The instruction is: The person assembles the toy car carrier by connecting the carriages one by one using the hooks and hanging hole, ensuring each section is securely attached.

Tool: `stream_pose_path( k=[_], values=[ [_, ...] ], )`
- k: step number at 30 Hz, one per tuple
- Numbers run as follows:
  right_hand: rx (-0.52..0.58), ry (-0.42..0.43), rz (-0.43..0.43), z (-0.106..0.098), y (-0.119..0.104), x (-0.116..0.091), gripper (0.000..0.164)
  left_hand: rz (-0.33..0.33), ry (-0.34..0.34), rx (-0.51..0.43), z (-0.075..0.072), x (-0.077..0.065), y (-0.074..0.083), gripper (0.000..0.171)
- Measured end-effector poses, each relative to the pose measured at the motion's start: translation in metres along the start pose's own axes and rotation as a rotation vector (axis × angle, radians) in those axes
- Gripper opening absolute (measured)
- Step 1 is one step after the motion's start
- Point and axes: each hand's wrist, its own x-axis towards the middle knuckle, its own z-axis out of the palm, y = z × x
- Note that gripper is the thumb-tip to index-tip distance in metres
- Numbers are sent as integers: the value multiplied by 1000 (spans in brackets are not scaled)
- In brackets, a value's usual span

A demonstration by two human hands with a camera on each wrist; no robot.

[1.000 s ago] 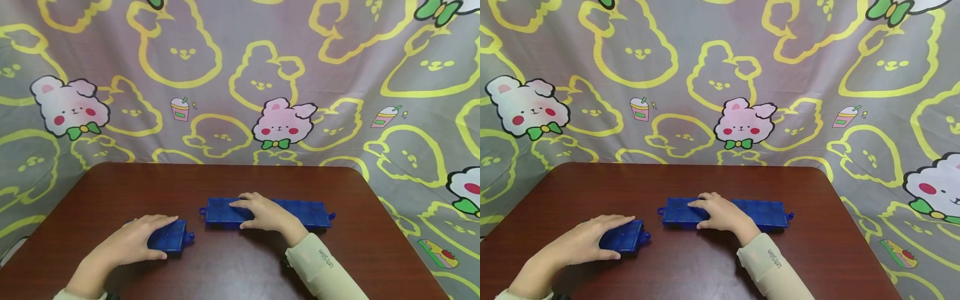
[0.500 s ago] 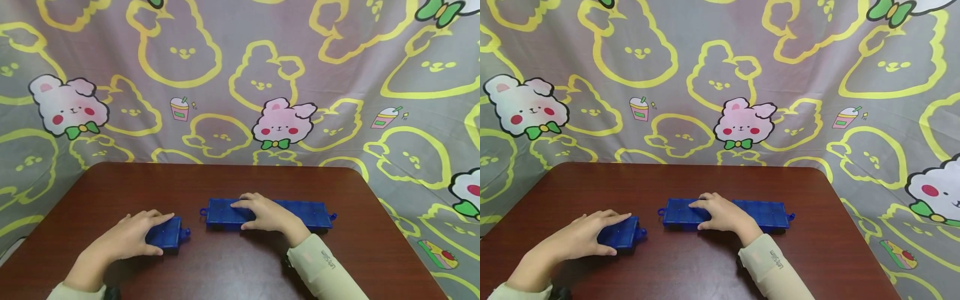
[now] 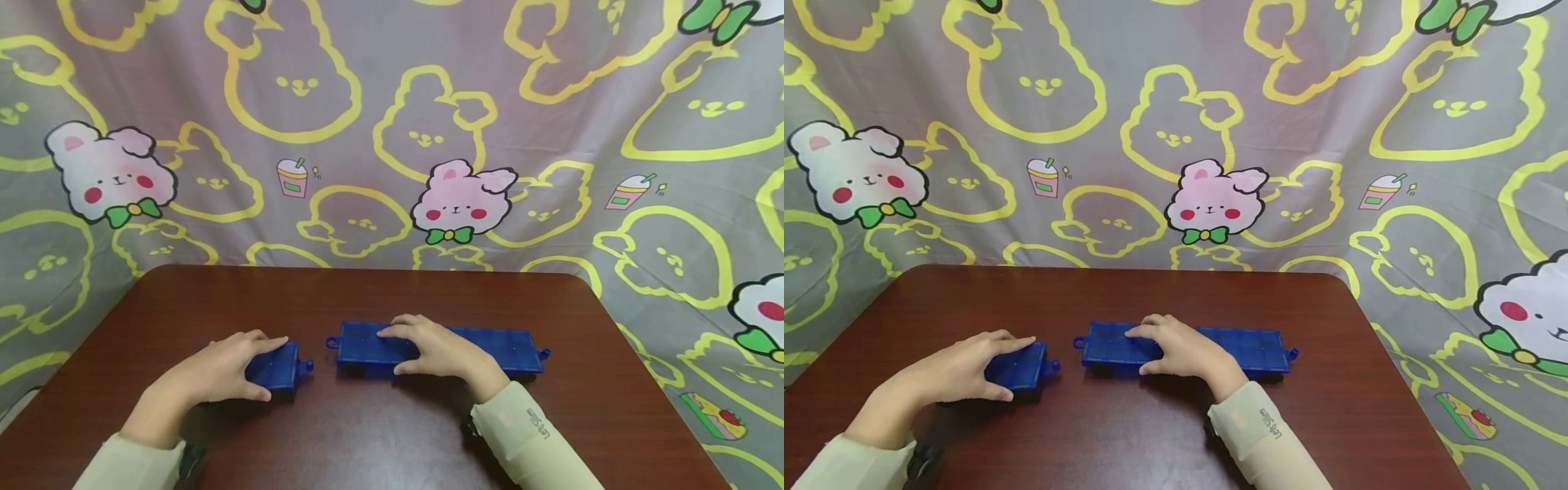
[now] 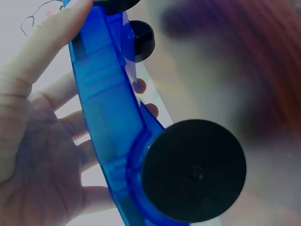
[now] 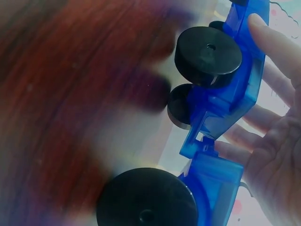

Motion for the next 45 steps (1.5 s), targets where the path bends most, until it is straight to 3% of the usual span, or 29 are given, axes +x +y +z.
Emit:
stream_pose_path(
  k=[8,20,35,45],
  values=[
    [14,12,-3,0,0,1,60,-24,-30,20,-3,13,2,91],
    [18,7,3,2,0,0,59,-7,-38,-10,-3,29,6,88],
    [-2,-6,-6,1,-2,1,58,-31,-31,-6,-1,35,11,89],
    [-14,-15,10,2,-2,3,58,-6,-19,-14,-3,34,9,88]
  ],
)
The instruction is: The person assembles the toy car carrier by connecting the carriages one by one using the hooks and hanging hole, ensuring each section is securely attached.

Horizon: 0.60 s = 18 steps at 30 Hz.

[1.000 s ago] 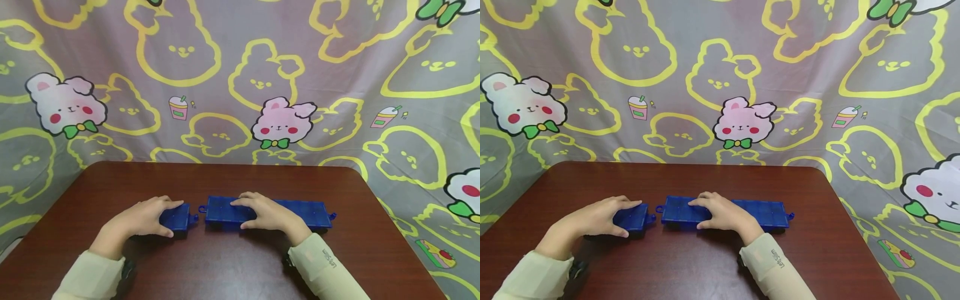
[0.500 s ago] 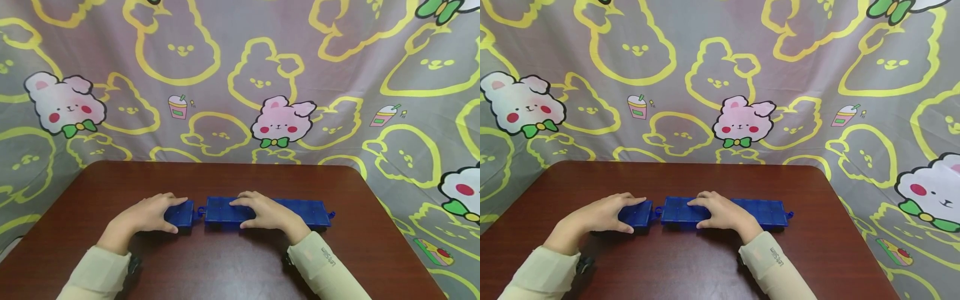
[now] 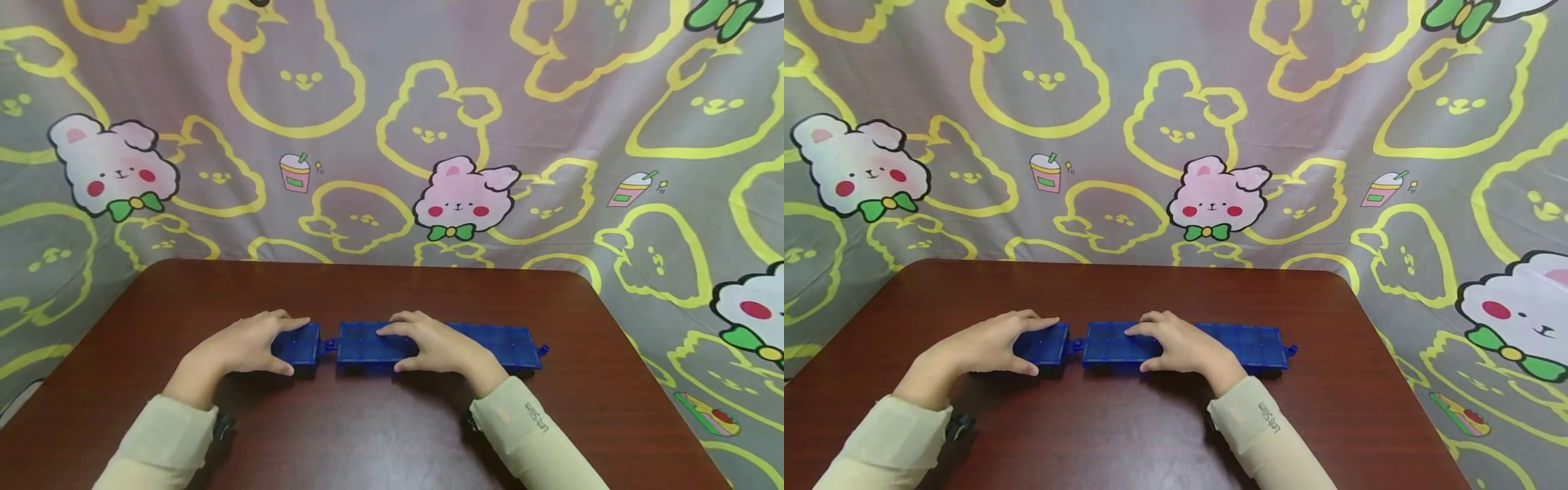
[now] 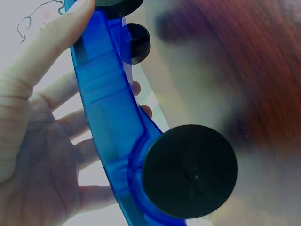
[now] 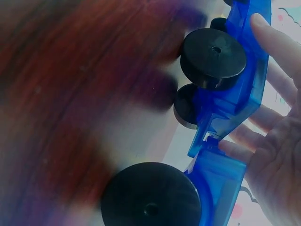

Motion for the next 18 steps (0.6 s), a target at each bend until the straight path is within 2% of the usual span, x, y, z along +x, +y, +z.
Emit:
stream_pose_path(
  k=[10,18],
  values=[
    [-32,10,-11,3,1,5,59,10,-1,-19,3,4,-7,87],
    [-40,16,14,5,1,2,60,31,11,-30,8,7,-11,86]
  ],
)
